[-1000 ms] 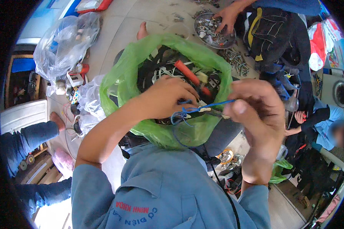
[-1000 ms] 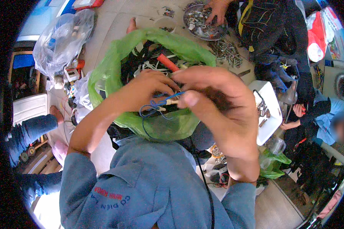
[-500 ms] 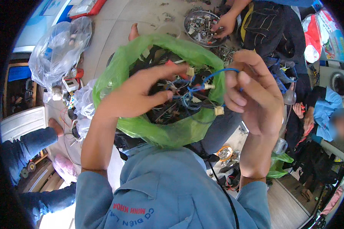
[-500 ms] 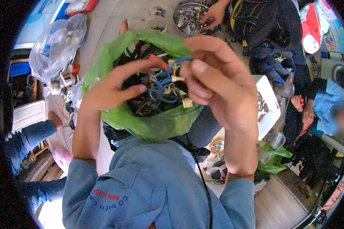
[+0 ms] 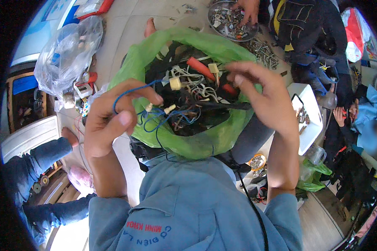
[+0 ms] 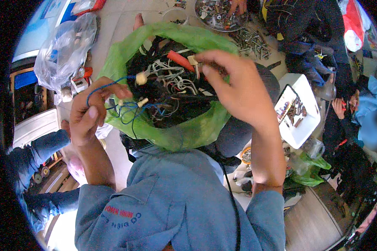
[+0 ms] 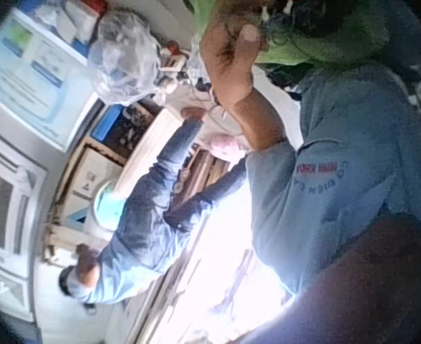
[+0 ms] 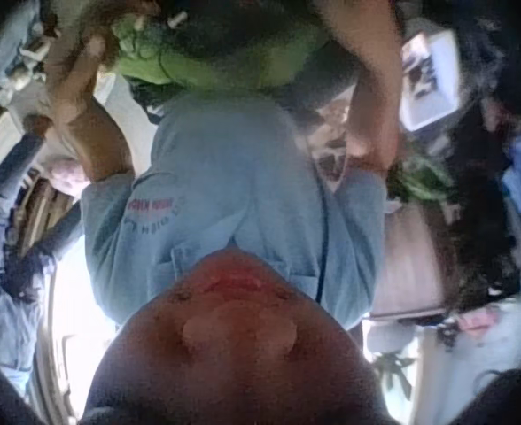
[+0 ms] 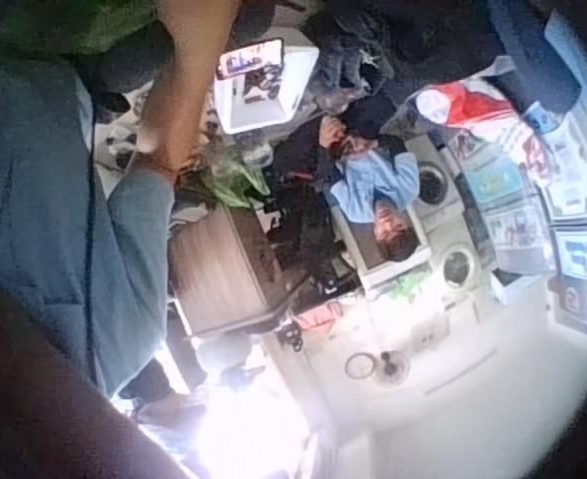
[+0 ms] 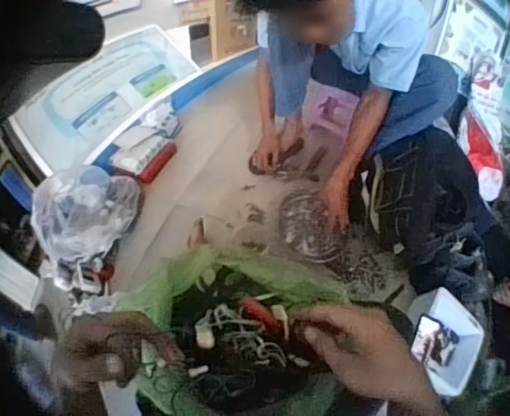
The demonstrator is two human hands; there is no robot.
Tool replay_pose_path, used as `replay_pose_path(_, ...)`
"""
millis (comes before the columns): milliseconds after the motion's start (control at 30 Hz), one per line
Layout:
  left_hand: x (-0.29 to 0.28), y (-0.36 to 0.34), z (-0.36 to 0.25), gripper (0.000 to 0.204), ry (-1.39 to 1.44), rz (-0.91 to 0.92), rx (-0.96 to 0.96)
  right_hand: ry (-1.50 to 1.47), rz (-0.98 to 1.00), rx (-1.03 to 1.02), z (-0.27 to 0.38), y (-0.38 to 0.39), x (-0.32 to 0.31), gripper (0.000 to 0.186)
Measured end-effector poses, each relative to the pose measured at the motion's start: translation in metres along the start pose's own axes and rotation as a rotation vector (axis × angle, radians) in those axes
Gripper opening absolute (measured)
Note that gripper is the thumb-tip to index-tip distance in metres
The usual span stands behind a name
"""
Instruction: The person sits on the floor and works on a tangled bundle of wires inside a green plastic bag. They use pliers to strip and cut wires, and a multimeter to test connections. The person handles various wires and connectors, occasionally placing tools down and picking up new ones.
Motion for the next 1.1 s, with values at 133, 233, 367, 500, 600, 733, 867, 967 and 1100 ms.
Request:
replay_pose_path(133, -0.023, 0.022, 0.009, 0.050, 0.008, -0.067, -0.107, 0.109, 0.003, -0.001, -0.026, 0.021, 0.026, 0.029)
replay_pose_path(233, -0.031, 0.029, 0.014, 0.050, -0.018, -0.159, -0.203, 0.039, -0.028, 0.050, -0.040, 0.031, 0.035, 0.031)
replay_pose_path(367, -0.037, 0.028, 0.019, 0.042, -0.181, -0.204, -0.310, 0.106, -0.092, 0.066, -0.036, 0.022, 0.039, 0.027)
replay_pose_path(500, -0.044, 0.024, 0.020, 0.029, -0.310, -0.317, -0.399, 0.393, -0.051, -0.005, -0.032, 0.003, 0.047, 0.024)
replay_pose_path(600, -0.045, 0.016, 0.002, 0.048, -0.861, -0.476, -0.556, 0.409, -0.146, -0.246, 0.001, 0.011, 0.031, 0.019)
replay_pose_path(733, 0.060, -0.047, -0.020, 0.074, -1.016, -0.053, -0.131, 0.334, -0.139, -0.345, 0.042, 0.020, 0.022, 0.016)
replay_pose_path(867, 0.082, -0.065, 0.044, 0.049, -0.859, 0.025, -0.065, 0.246, -0.137, -0.406, 0.066, 0.027, 0.006, 0.018)
replay_pose_path(967, 0.068, -0.059, 0.043, 0.037, -0.829, -0.033, -0.045, 0.127, -0.206, -0.357, 0.053, 0.035, -0.012, 0.014)
replay_pose_path(1100, 0.052, -0.039, 0.021, 0.032, -0.857, -0.151, -0.029, -0.005, -0.318, -0.271, 0.022, 0.048, -0.026, 0.011)
Point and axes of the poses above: each hand's wrist, its own y-axis away from the middle knuckle, its own x-axis out of the palm, z = x × y, the point moved 10 cm from there along -y, towards the middle knuckle, and after that the axes turned 11 degrees about z, right-handed, at the moved point
